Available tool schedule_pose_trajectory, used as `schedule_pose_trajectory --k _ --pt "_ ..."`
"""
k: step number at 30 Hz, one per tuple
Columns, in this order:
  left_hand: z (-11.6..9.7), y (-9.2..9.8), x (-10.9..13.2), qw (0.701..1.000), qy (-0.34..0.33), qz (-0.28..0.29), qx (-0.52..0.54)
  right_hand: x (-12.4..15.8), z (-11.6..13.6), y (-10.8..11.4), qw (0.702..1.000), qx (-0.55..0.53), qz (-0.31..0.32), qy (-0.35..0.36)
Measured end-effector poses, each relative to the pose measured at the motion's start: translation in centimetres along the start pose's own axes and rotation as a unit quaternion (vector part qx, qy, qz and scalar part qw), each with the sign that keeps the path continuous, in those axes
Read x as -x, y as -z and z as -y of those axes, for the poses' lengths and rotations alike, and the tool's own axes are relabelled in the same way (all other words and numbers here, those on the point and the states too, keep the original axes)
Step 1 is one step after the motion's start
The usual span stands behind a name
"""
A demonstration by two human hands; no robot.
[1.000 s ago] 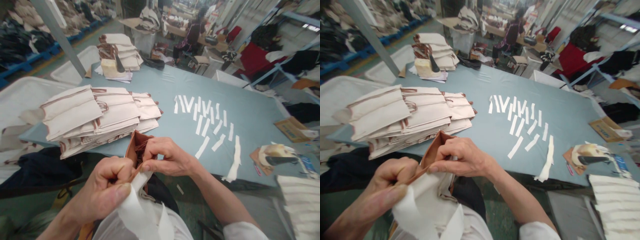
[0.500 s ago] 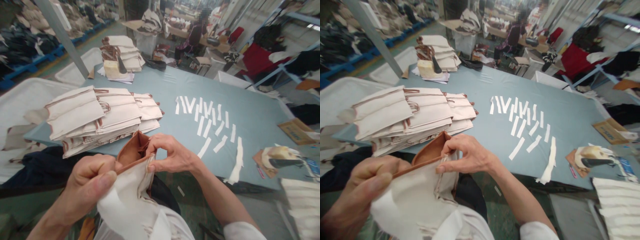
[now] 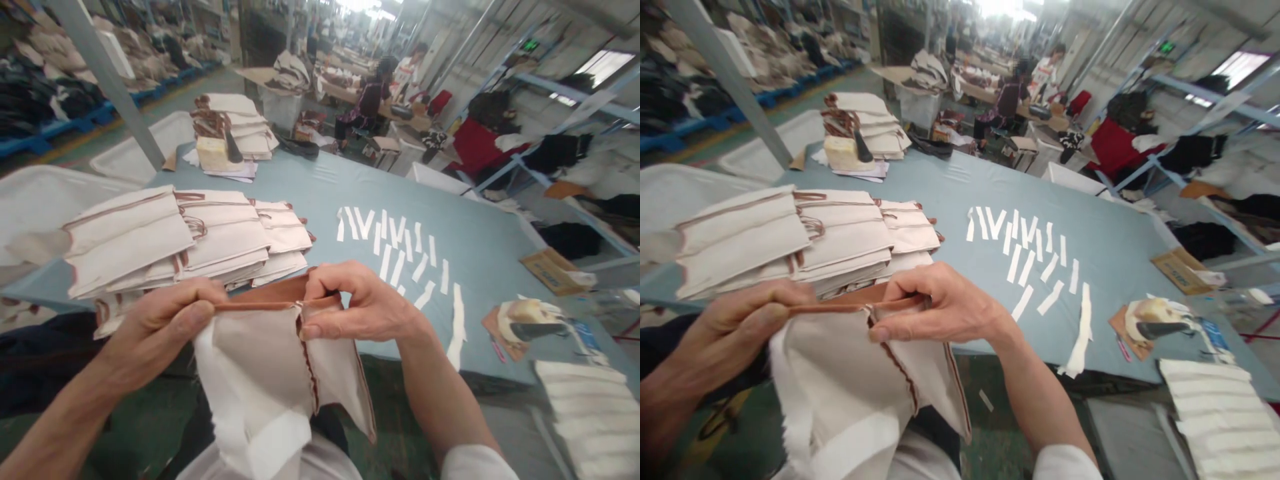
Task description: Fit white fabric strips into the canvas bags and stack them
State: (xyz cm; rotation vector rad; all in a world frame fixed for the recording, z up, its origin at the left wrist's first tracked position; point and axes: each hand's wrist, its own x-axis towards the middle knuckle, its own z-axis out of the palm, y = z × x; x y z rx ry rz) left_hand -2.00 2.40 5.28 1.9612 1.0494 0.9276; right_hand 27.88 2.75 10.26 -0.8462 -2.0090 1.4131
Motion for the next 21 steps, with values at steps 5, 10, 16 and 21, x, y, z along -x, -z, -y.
schedule_pose_trajectory --k 5,10,16,21 --pt "-2.6 0.2 -3.2 0.984 -0.149 0.085 -0.044 -1.3 1.6 0.3 0.999 0.024 0.014 0.024" --pt "-4.2 0.4 -4.2 0.97 -0.209 0.1 -0.076 -1.7 1.6 -0.1 0.998 0.054 0.002 0.021" --pt "-4.0 -0.3 -4.5 0.984 -0.089 0.146 0.041 -1.5 1.5 -1.1 0.995 0.098 -0.003 0.021" --pt "-3.8 -0.8 -4.5 0.978 -0.045 0.189 0.074 -1.4 1.1 -1.3 0.993 0.116 0.009 -0.006"
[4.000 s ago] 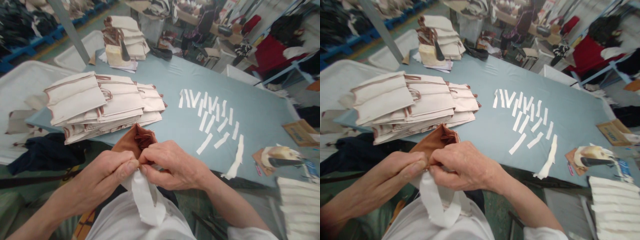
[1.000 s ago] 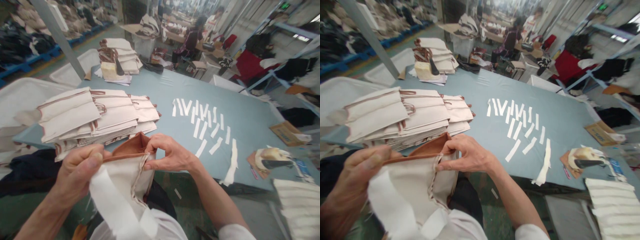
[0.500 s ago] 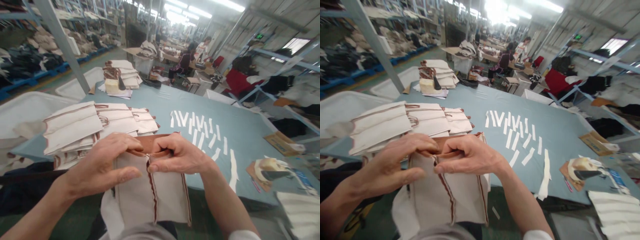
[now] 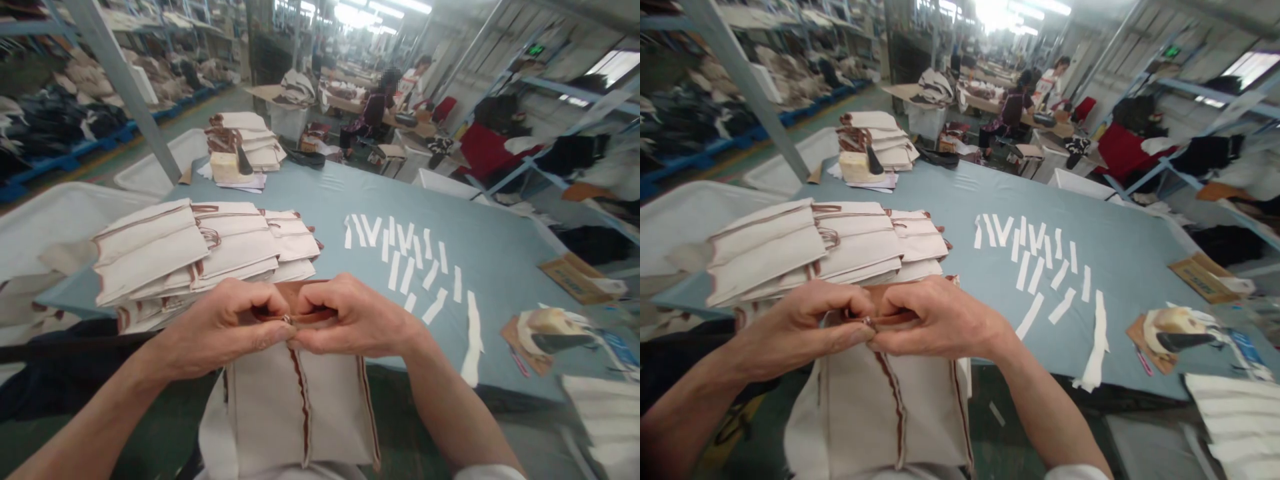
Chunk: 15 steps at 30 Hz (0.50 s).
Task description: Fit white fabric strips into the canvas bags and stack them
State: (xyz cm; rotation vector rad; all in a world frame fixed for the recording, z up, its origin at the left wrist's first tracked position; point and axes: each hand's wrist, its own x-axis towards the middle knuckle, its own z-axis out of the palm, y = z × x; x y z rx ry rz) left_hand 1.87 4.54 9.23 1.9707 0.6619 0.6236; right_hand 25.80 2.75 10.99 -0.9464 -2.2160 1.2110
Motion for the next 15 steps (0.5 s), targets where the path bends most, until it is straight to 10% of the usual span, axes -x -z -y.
schedule_pose_trajectory --k 15 --pt "0.2 0.0 0.5 0.999 -0.016 0.012 -0.035 -0.5 -3.0 -0.6 0.986 -0.152 0.046 -0.051"
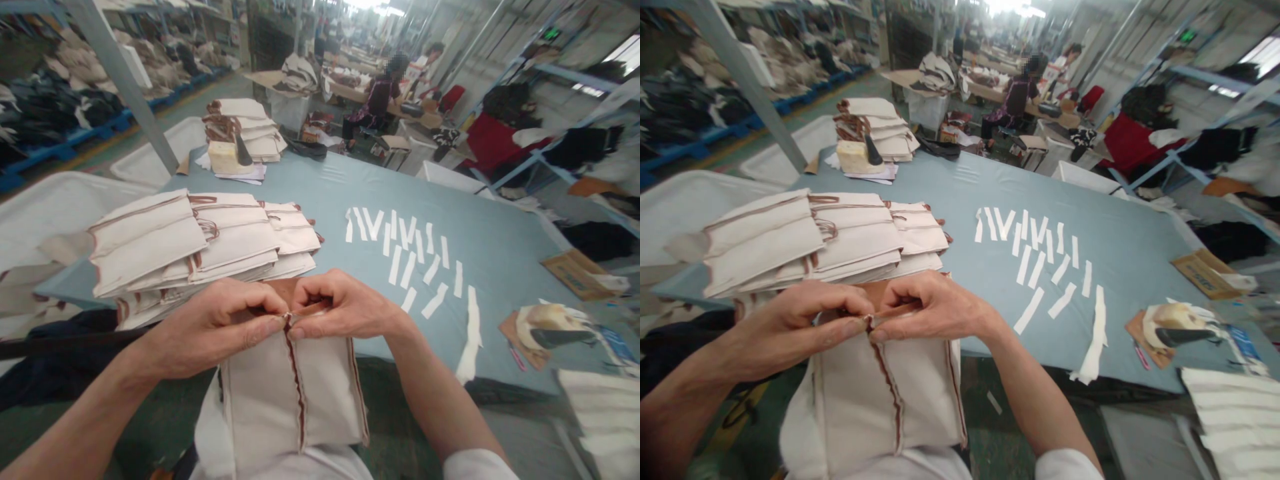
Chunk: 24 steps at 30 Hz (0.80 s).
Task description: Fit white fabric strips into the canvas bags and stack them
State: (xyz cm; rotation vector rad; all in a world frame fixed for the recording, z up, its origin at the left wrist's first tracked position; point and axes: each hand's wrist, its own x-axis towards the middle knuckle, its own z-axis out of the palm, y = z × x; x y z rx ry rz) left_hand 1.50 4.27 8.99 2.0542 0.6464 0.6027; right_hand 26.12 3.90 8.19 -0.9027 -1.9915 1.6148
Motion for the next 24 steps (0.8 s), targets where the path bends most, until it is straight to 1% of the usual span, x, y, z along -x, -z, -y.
schedule_pose_trajectory --k 1,3,6,10,14,16,19,24 --pt "-0.1 -0.1 0.0 1.0 0.007 -0.008 -0.006 0.0 0.0 -0.2 1.0 0.011 -0.011 0.009" --pt "-0.3 -0.5 0.1 0.999 0.017 -0.03 -0.017 0.2 0.1 -0.6 0.997 0.05 -0.052 0.04" --pt "-0.6 -1.0 0.2 0.997 0.017 -0.059 -0.037 0.4 0.6 -1.3 0.984 0.104 -0.117 0.088" --pt "-0.7 -1.3 0.3 0.994 0.02 -0.096 -0.056 0.4 1.2 -2.0 0.973 0.132 -0.152 0.114" --pt "-0.6 -1.6 0.2 0.99 0.043 -0.129 -0.031 0.0 0.9 -2.5 0.945 0.227 -0.197 0.125" --pt "-0.4 -1.8 0.2 0.988 0.052 -0.145 -0.005 -0.2 0.6 -2.6 0.941 0.242 -0.198 0.13" --pt "0.2 -1.8 0.2 0.985 0.057 -0.157 0.044 -0.6 0.3 -2.6 0.952 0.216 -0.18 0.123" --pt "1.1 -1.5 0.5 0.982 0.069 -0.144 0.103 -0.9 0.4 -2.3 0.965 0.181 -0.147 0.122"
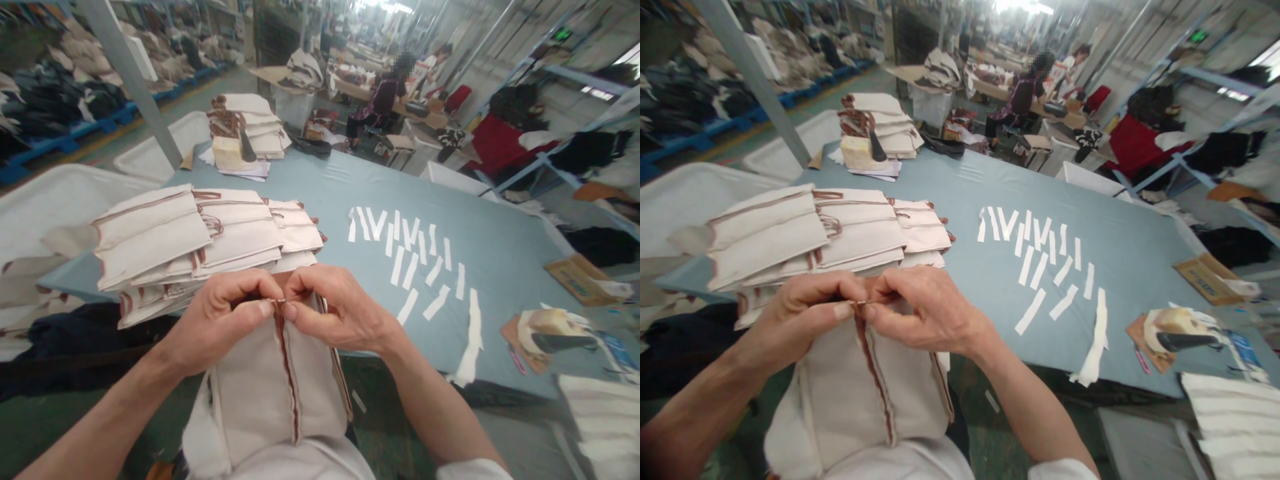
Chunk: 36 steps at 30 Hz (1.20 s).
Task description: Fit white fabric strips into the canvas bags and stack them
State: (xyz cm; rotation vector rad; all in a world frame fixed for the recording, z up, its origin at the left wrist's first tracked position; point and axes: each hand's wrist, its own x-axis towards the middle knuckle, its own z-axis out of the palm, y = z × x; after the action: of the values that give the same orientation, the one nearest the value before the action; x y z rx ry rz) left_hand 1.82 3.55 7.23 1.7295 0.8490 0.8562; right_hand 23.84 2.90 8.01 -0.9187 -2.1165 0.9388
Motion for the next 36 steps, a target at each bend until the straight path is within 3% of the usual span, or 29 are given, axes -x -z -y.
schedule_pose_trajectory --k 5,9,15,17,22,28,36 --pt "-1.0 0.6 -0.5 0.999 0.016 0.035 -0.023 -0.3 0.0 1.1 0.999 -0.011 0.038 -0.011" --pt "-1.8 1.5 -1.6 0.995 0.04 0.083 -0.048 -1.1 -0.5 2.4 0.998 -0.022 0.032 -0.047" --pt "0.0 2.5 -3.6 0.983 0.086 0.158 -0.033 -2.8 -2.2 2.7 0.996 0.035 0.044 -0.064" --pt "0.7 2.7 -3.9 0.988 0.063 0.136 -0.041 -3.4 -2.5 2.7 0.997 0.034 0.034 -0.062" --pt "0.9 2.7 -3.7 1.0 0.005 0.009 0.023 -4.4 -1.2 3.7 0.998 0.039 -0.038 -0.025" --pt "0.2 2.5 -2.4 0.997 -0.029 0.054 -0.056 -3.6 -0.5 4.1 0.995 0.036 0.078 -0.058" --pt "0.0 1.3 -0.7 0.994 -0.032 0.06 -0.082 -1.6 0.2 1.5 0.991 0.107 0.083 0.0"
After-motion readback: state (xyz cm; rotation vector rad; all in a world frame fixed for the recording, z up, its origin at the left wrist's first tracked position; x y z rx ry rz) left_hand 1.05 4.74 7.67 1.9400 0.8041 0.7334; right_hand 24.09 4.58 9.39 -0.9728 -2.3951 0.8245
